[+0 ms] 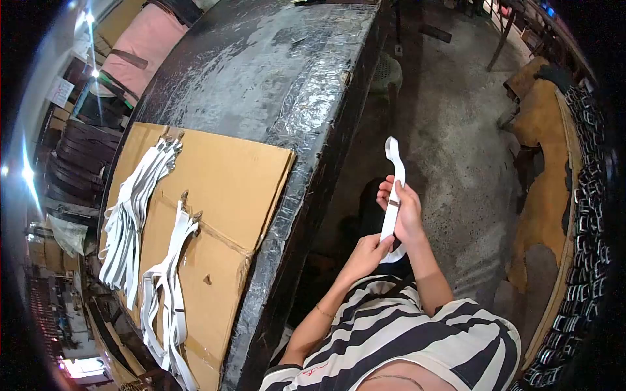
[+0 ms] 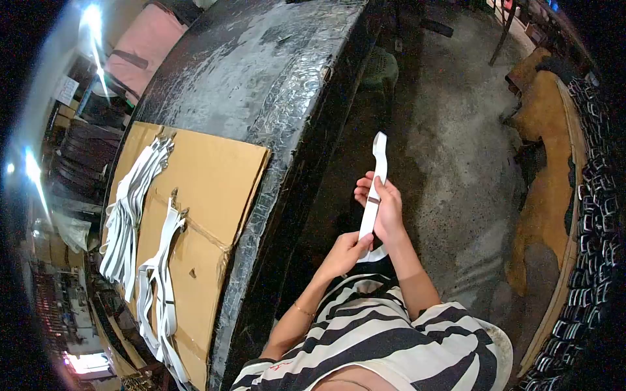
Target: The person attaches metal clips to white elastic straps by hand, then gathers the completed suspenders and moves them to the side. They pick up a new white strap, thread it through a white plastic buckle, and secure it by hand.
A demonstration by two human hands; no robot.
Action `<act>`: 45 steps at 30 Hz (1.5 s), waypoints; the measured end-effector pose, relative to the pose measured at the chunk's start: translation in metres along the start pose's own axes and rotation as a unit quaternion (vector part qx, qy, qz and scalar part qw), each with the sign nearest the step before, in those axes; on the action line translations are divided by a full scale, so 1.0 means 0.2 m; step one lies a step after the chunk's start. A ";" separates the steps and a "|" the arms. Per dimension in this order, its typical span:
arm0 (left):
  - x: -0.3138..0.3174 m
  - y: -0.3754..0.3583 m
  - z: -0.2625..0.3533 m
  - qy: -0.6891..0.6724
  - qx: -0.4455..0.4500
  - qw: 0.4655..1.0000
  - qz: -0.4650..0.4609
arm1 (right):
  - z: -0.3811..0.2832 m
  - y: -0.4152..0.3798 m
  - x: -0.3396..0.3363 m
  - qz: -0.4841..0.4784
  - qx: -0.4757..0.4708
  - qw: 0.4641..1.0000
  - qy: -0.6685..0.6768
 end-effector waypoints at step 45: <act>-0.42 -0.69 0.30 0.186 0.099 0.978 -0.014 | -1.03 1.60 -1.03 0.158 -0.121 0.978 0.060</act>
Point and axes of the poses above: each hand's wrist, its own y-axis towards the middle knuckle, its own x-axis out of the palm, z = x × y, the point moved 7 cm from there along y, towards the middle knuckle, and after that the axes turned 8 degrees about z, right-handed, at the moved point
